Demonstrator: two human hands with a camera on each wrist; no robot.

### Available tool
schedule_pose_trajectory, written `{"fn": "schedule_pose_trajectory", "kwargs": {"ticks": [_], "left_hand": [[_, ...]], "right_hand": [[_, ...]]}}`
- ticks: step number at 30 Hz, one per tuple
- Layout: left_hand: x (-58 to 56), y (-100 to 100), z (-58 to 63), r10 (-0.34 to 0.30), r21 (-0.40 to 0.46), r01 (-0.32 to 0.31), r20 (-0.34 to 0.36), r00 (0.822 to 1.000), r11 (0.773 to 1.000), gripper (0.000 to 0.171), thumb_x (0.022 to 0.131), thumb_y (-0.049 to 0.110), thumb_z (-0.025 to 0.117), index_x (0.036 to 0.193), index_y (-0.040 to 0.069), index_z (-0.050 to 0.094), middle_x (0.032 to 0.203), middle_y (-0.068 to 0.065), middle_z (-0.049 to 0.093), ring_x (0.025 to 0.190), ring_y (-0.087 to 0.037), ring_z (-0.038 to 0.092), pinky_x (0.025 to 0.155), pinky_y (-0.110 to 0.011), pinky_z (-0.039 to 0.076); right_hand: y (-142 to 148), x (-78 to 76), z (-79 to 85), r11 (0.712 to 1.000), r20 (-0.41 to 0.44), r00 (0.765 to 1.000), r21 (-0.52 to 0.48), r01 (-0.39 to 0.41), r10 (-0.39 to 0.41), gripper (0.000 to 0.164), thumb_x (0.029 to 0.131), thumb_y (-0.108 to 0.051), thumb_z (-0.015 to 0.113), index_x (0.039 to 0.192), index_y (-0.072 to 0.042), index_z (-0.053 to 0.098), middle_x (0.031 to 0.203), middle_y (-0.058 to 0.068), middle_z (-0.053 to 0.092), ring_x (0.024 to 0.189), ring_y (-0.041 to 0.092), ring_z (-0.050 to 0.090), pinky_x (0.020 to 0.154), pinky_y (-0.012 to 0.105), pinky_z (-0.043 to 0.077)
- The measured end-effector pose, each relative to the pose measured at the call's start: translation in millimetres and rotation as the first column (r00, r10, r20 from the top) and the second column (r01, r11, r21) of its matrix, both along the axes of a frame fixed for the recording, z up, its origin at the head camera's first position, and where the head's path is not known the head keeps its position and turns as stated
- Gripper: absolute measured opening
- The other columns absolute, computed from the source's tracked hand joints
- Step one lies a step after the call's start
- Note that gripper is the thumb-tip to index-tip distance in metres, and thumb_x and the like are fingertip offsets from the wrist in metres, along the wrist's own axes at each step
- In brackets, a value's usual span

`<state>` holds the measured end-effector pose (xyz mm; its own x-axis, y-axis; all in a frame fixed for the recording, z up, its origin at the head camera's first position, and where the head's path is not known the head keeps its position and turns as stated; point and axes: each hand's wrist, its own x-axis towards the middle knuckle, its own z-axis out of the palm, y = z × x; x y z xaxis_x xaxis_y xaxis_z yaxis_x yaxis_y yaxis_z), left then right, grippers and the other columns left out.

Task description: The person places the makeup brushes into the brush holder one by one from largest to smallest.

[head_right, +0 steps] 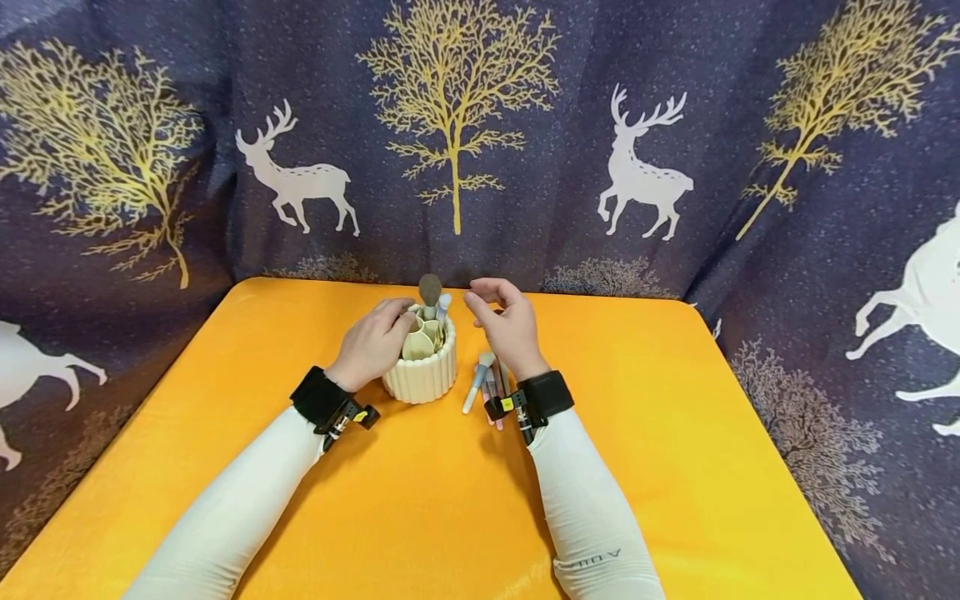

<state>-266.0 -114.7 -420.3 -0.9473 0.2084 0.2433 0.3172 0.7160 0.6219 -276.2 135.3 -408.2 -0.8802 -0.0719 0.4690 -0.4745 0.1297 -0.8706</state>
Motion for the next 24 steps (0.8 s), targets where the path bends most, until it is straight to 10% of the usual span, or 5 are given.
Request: {"fn": "schedule_pose_trajectory", "kwargs": {"ticks": [24], "left_hand": [[-1.3, 0, -1.4, 0.009, -0.003, -0.01, -0.008, 1.0, 1.0, 0.054, 0.121, 0.039, 0.039, 0.161, 0.008, 0.057, 0.155, -0.015, 0.062, 0.138, -0.038, 0.062, 0.11, -0.062, 0.051]], "right_hand": [[25, -19.9, -21.4, 0.92, 0.166, 0.951, 0.342, 0.194, -0.262, 0.028, 0.108, -0.023, 0.075, 0.126, -0.002, 0.076, 0.111, 0.015, 0.075, 0.097, 0.03, 0.069, 0.078, 0.036, 0.054]]}}
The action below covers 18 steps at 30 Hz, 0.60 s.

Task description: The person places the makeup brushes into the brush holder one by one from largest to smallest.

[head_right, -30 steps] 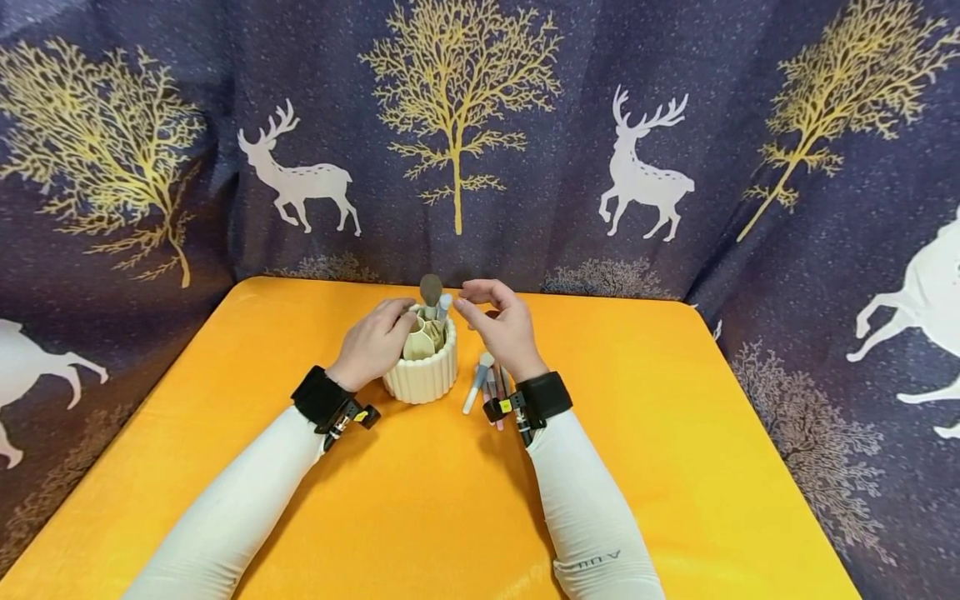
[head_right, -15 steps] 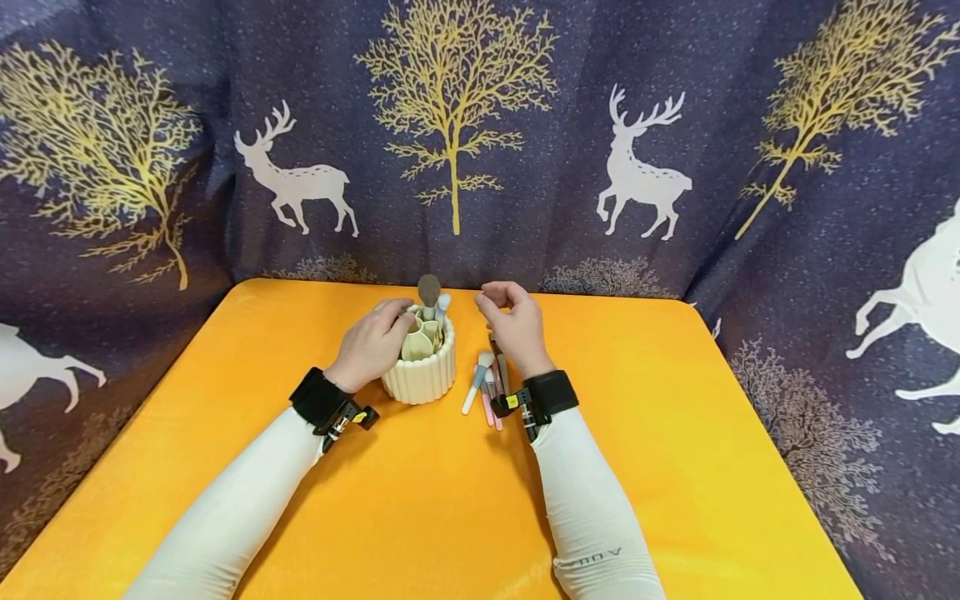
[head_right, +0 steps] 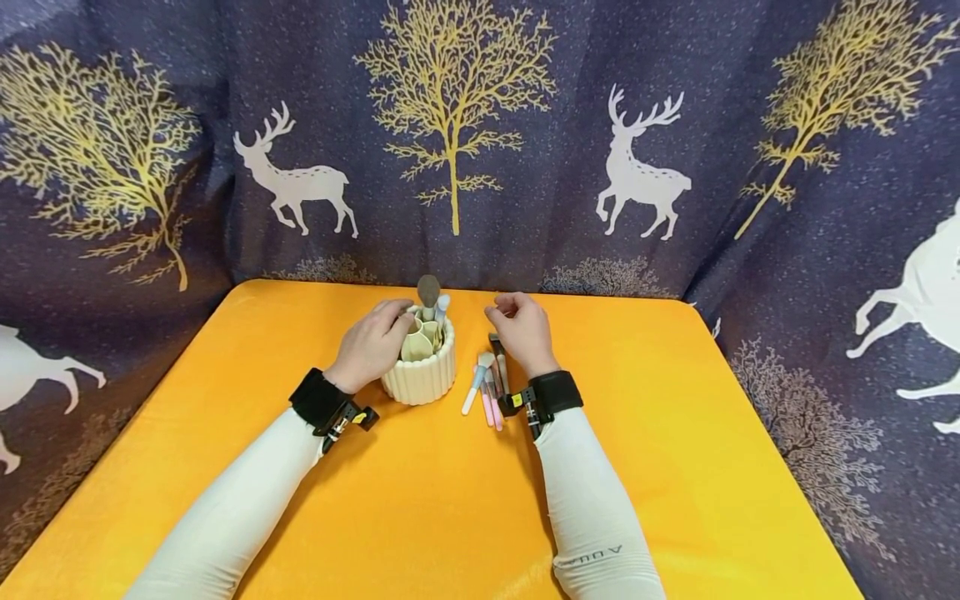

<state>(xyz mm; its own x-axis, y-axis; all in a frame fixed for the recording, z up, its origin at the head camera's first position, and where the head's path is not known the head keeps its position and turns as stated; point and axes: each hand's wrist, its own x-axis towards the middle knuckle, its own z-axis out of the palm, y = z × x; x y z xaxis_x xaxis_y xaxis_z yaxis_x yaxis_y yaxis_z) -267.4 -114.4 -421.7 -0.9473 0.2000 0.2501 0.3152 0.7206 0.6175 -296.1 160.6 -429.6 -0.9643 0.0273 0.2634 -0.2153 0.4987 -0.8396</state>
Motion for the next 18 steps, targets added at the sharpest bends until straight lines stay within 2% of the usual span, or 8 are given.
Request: {"fn": "schedule_pose_trajectory", "kwargs": {"ticks": [5, 10, 18], "left_hand": [[0.3, 0, 0.7, -0.003, 0.001, 0.003, 0.003, 1.0, 1.0, 0.054, 0.121, 0.039, 0.039, 0.161, 0.008, 0.057, 0.156, -0.016, 0.061, 0.139, -0.038, 0.062, 0.111, -0.062, 0.051], [0.0, 0, 0.6, 0.0, 0.0, 0.0, 0.004, 1.0, 1.0, 0.055, 0.121, 0.04, 0.039, 0.161, 0.008, 0.058, 0.155, -0.016, 0.062, 0.138, -0.038, 0.062, 0.11, -0.062, 0.052], [-0.2, 0, -0.3, 0.002, -0.004, -0.002, -0.004, 1.0, 1.0, 0.055, 0.121, 0.04, 0.039, 0.161, 0.008, 0.058, 0.154, -0.016, 0.062, 0.137, -0.038, 0.063, 0.108, -0.061, 0.053]], "right_hand": [[2, -1.6, -4.0, 0.995, 0.067, 0.998, 0.094, 0.014, -0.02, 0.032, 0.107, -0.027, 0.076, 0.127, -0.002, 0.075, 0.111, 0.015, 0.073, 0.095, 0.032, 0.068, 0.078, 0.042, 0.054], [3, -3.6, -8.6, 0.987, 0.096, 0.995, 0.16, 0.012, -0.028, 0.031, 0.107, -0.028, 0.077, 0.126, -0.003, 0.074, 0.109, 0.015, 0.072, 0.092, 0.032, 0.067, 0.078, 0.044, 0.054], [6, -4.6, -12.7, 0.969, 0.194, 0.98, 0.246, 0.0, -0.049, 0.044, 0.107, -0.031, 0.076, 0.136, 0.002, 0.072, 0.117, 0.018, 0.073, 0.096, 0.033, 0.068, 0.08, 0.045, 0.056]]}}
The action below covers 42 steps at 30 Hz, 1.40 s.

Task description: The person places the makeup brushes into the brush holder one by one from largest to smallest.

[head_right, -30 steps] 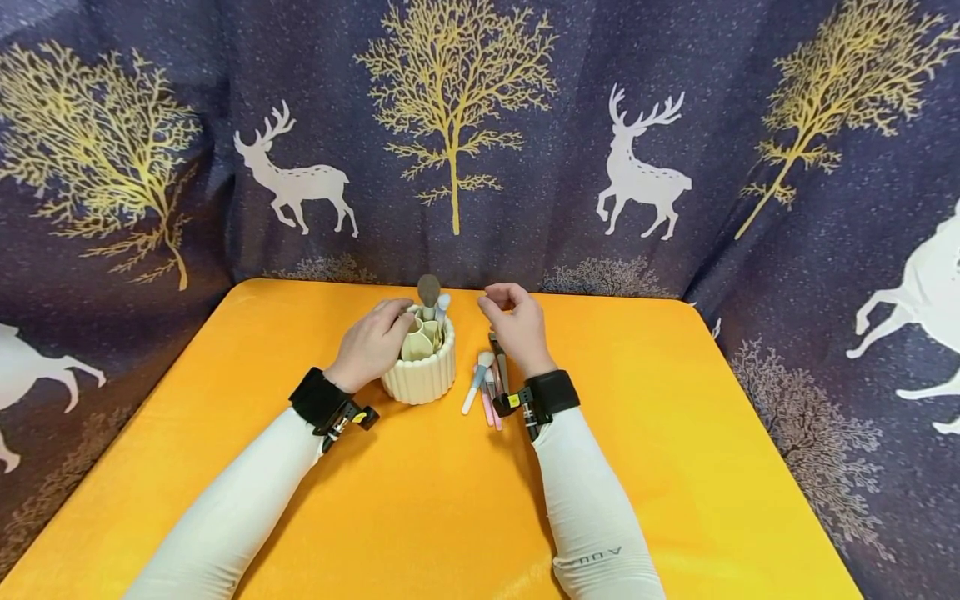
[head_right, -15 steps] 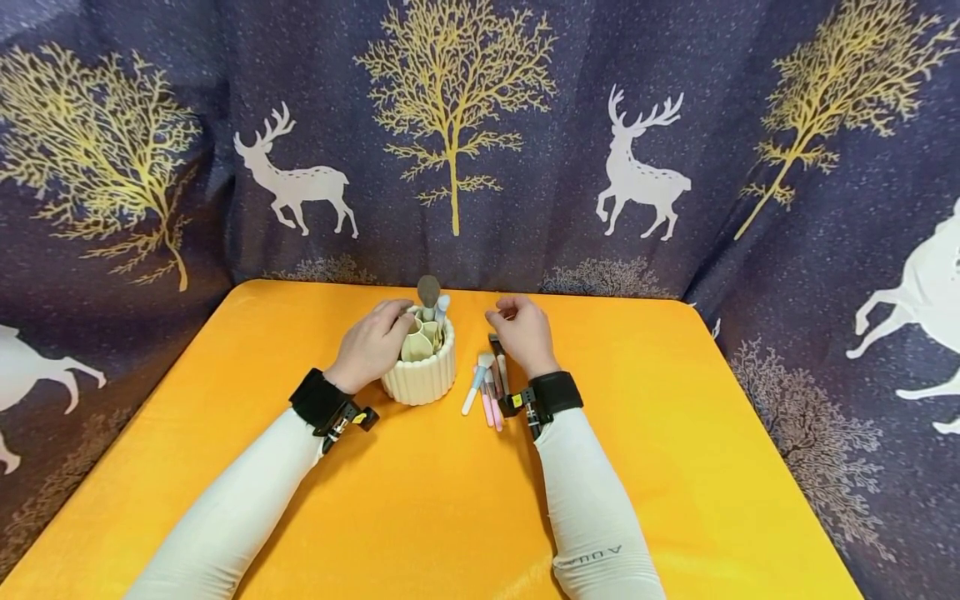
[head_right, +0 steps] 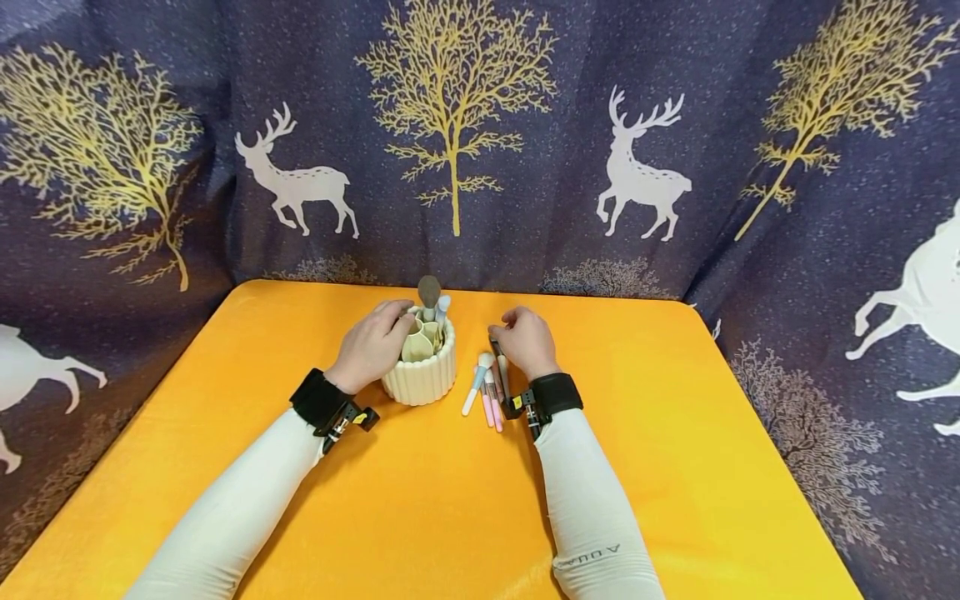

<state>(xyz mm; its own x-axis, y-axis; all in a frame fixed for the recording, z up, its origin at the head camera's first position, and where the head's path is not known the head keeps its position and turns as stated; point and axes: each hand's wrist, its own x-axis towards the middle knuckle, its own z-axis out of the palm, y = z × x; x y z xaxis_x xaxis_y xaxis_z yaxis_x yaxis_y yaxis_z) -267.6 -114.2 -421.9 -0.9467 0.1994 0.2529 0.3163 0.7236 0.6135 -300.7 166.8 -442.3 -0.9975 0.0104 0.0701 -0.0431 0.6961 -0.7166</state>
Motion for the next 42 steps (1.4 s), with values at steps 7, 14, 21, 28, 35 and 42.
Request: {"fn": "schedule_pose_trajectory", "kwargs": {"ticks": [7, 14, 21, 28, 35, 42], "left_hand": [[1.8, 0.2, 1.5, -0.001, -0.001, 0.001, 0.001, 1.0, 1.0, 0.054, 0.121, 0.039, 0.039, 0.161, 0.007, 0.058, 0.155, -0.016, 0.062, 0.138, -0.038, 0.063, 0.109, -0.061, 0.052], [1.3, 0.0, 0.7, -0.005, -0.002, 0.005, -0.003, 1.0, 1.0, 0.054, 0.121, 0.039, 0.04, 0.161, 0.007, 0.058, 0.155, -0.016, 0.062, 0.138, -0.038, 0.062, 0.11, -0.061, 0.052], [-0.4, -0.8, -1.7, -0.007, 0.001, 0.007, -0.011, 1.0, 1.0, 0.055, 0.121, 0.04, 0.039, 0.16, 0.007, 0.058, 0.153, -0.016, 0.063, 0.136, -0.038, 0.064, 0.108, -0.06, 0.053], [-2.2, 0.1, -1.9, 0.001, 0.0, -0.001, -0.024, 1.0, 1.0, 0.054, 0.12, 0.04, 0.04, 0.158, 0.008, 0.061, 0.152, -0.015, 0.064, 0.135, -0.038, 0.064, 0.108, -0.06, 0.053], [-0.7, 0.3, 0.2, -0.002, -0.001, 0.002, -0.019, 1.0, 1.0, 0.054, 0.12, 0.039, 0.04, 0.158, 0.007, 0.06, 0.152, -0.016, 0.064, 0.135, -0.038, 0.064, 0.107, -0.06, 0.053], [-0.4, -0.5, -1.2, 0.002, 0.002, -0.002, -0.02, 1.0, 1.0, 0.054, 0.12, 0.04, 0.04, 0.158, 0.007, 0.06, 0.151, -0.016, 0.064, 0.134, -0.038, 0.065, 0.107, -0.06, 0.054]], "right_hand": [[2.6, -1.1, -3.5, 0.999, 0.055, 0.998, 0.043, 0.024, -0.026, 0.046, 0.105, -0.032, 0.078, 0.134, 0.002, 0.071, 0.112, 0.018, 0.074, 0.088, 0.03, 0.07, 0.074, 0.041, 0.055], [4.3, -0.2, -5.3, 0.996, 0.06, 0.998, 0.09, 0.015, -0.02, 0.046, 0.104, -0.034, 0.08, 0.132, 0.002, 0.072, 0.11, 0.018, 0.076, 0.088, 0.03, 0.071, 0.076, 0.043, 0.056], [2.7, 0.5, -4.8, 0.991, 0.089, 0.996, 0.137, 0.012, -0.024, 0.049, 0.104, -0.037, 0.081, 0.132, 0.003, 0.073, 0.107, 0.018, 0.077, 0.086, 0.03, 0.068, 0.075, 0.042, 0.055], [1.4, -0.3, -5.9, 0.985, 0.136, 0.99, 0.17, 0.006, -0.03, 0.043, 0.105, -0.032, 0.08, 0.13, 0.002, 0.072, 0.107, 0.017, 0.076, 0.084, 0.029, 0.066, 0.072, 0.038, 0.052], [1.2, 0.5, -6.5, 0.98, 0.173, 0.985, 0.198, -0.021, -0.014, 0.04, 0.104, -0.029, 0.081, 0.129, 0.002, 0.072, 0.107, 0.016, 0.075, 0.086, 0.029, 0.065, 0.073, 0.037, 0.052], [0.3, 0.6, -8.5, 0.972, 0.146, 0.989, 0.233, -0.035, 0.001, 0.037, 0.101, -0.03, 0.084, 0.119, 0.001, 0.074, 0.102, 0.014, 0.075, 0.08, 0.026, 0.064, 0.069, 0.036, 0.05]]}}
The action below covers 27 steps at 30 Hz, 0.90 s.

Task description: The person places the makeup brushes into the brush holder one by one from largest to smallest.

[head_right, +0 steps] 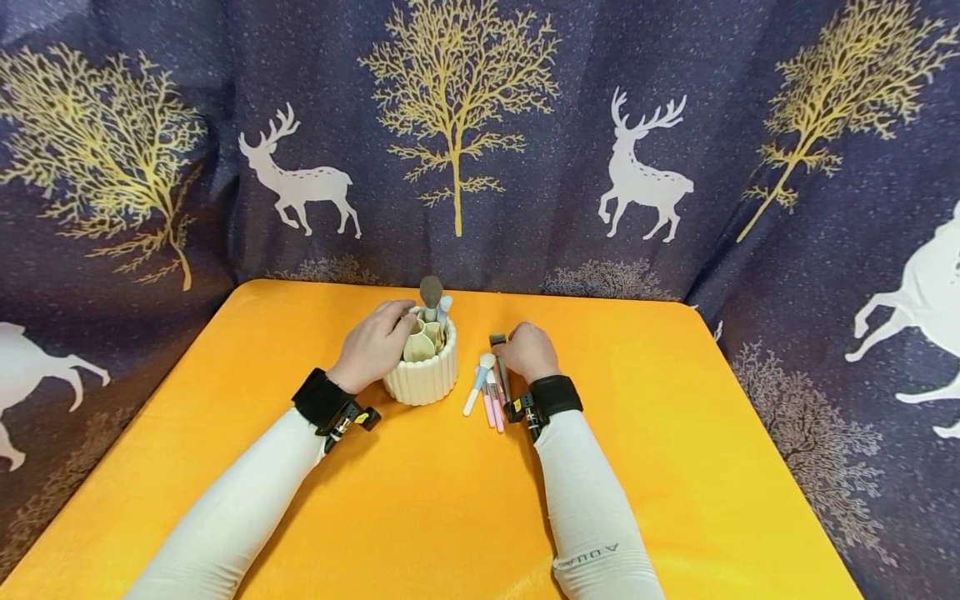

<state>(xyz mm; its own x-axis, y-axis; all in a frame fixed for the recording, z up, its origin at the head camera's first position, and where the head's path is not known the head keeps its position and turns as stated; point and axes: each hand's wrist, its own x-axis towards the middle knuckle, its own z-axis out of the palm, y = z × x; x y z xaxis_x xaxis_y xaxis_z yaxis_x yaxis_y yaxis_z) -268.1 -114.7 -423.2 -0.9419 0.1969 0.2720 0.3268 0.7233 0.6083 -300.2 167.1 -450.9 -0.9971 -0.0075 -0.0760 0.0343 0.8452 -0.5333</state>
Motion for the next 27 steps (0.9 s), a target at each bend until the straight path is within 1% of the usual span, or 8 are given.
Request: {"fn": "schedule_pose_trajectory", "kwargs": {"ticks": [4, 7, 10, 13, 16, 18, 22, 27], "left_hand": [[-0.4, -0.3, -1.3, 0.001, -0.001, -0.001, 0.0, 1.0, 1.0, 0.054, 0.12, 0.04, 0.04, 0.158, 0.007, 0.06, 0.151, -0.016, 0.064, 0.134, -0.038, 0.064, 0.107, -0.06, 0.054], [-0.3, -0.4, -1.5, 0.001, -0.003, -0.001, 0.0, 1.0, 1.0, 0.055, 0.12, 0.04, 0.04, 0.158, 0.006, 0.06, 0.152, -0.017, 0.064, 0.135, -0.039, 0.064, 0.107, -0.061, 0.054], [0.2, -0.5, -1.1, 0.0, 0.0, 0.0, 0.001, 1.0, 1.0, 0.055, 0.12, 0.04, 0.04, 0.158, 0.006, 0.06, 0.152, -0.017, 0.064, 0.136, -0.039, 0.064, 0.108, -0.061, 0.053], [0.7, -0.5, -0.5, 0.0, 0.001, 0.0, 0.001, 1.0, 1.0, 0.055, 0.12, 0.04, 0.04, 0.158, 0.005, 0.06, 0.152, -0.017, 0.064, 0.136, -0.04, 0.063, 0.108, -0.061, 0.053], [0.6, -0.5, -0.3, 0.001, -0.002, -0.001, 0.003, 1.0, 1.0, 0.055, 0.12, 0.04, 0.04, 0.159, 0.006, 0.06, 0.152, -0.017, 0.064, 0.136, -0.039, 0.063, 0.108, -0.061, 0.053], [0.4, -0.5, -0.1, 0.001, -0.002, -0.001, 0.005, 1.0, 1.0, 0.055, 0.12, 0.04, 0.04, 0.159, 0.006, 0.06, 0.153, -0.017, 0.063, 0.137, -0.039, 0.063, 0.108, -0.061, 0.053], [0.7, -0.3, 0.5, -0.002, -0.003, 0.002, 0.004, 1.0, 1.0, 0.055, 0.12, 0.04, 0.04, 0.159, 0.006, 0.059, 0.153, -0.017, 0.063, 0.137, -0.039, 0.063, 0.108, -0.061, 0.053], [1.1, 0.2, 1.4, -0.006, -0.002, 0.006, 0.003, 1.0, 1.0, 0.054, 0.121, 0.04, 0.04, 0.159, 0.007, 0.059, 0.153, -0.017, 0.063, 0.137, -0.039, 0.063, 0.109, -0.061, 0.052]], "right_hand": [[-1.1, -1.5, -0.4, 1.0, 0.008, 1.0, 0.011, 0.001, -0.001, 0.032, 0.1, -0.032, 0.085, 0.105, -0.002, 0.075, 0.089, 0.01, 0.07, 0.073, 0.024, 0.06, 0.064, 0.035, 0.046], [-1.7, -2.3, -0.5, 1.0, 0.021, 1.0, 0.014, 0.004, -0.004, 0.031, 0.099, -0.033, 0.086, 0.091, -0.006, 0.074, 0.076, 0.005, 0.063, 0.067, 0.022, 0.056, 0.06, 0.034, 0.042], [-1.3, -2.5, -0.7, 1.0, 0.026, 1.0, 0.018, 0.001, -0.001, 0.035, 0.098, -0.033, 0.086, 0.077, -0.01, 0.069, 0.066, 0.0, 0.053, 0.061, 0.02, 0.051, 0.057, 0.034, 0.039], [-0.6, -2.6, -0.8, 1.0, 0.03, 0.999, 0.023, -0.015, 0.014, 0.044, 0.099, -0.031, 0.084, 0.066, -0.015, 0.06, 0.059, -0.003, 0.043, 0.055, 0.018, 0.045, 0.055, 0.033, 0.036], [-0.3, -2.1, 0.1, 0.999, 0.036, 0.999, 0.022, -0.028, 0.028, 0.05, 0.1, -0.026, 0.081, 0.06, -0.018, 0.052, 0.055, -0.005, 0.037, 0.051, 0.017, 0.041, 0.054, 0.033, 0.034], [-0.8, -1.1, 1.3, 0.999, 0.04, 0.999, 0.018, -0.03, 0.03, 0.05, 0.1, -0.022, 0.079, 0.059, -0.018, 0.049, 0.055, -0.005, 0.035, 0.049, 0.017, 0.04, 0.052, 0.032, 0.033], [-1.8, 1.6, 3.4, 0.999, 0.04, 0.999, 0.028, -0.028, 0.027, 0.048, 0.098, -0.019, 0.078, 0.058, -0.018, 0.05, 0.054, -0.004, 0.037, 0.049, 0.018, 0.042, 0.052, 0.032, 0.035], [-1.0, 1.2, 4.1, 0.999, 0.044, 0.999, 0.05, -0.019, 0.017, 0.049, 0.099, -0.022, 0.079, 0.057, -0.018, 0.053, 0.055, -0.003, 0.04, 0.051, 0.02, 0.046, 0.053, 0.034, 0.037]]}}
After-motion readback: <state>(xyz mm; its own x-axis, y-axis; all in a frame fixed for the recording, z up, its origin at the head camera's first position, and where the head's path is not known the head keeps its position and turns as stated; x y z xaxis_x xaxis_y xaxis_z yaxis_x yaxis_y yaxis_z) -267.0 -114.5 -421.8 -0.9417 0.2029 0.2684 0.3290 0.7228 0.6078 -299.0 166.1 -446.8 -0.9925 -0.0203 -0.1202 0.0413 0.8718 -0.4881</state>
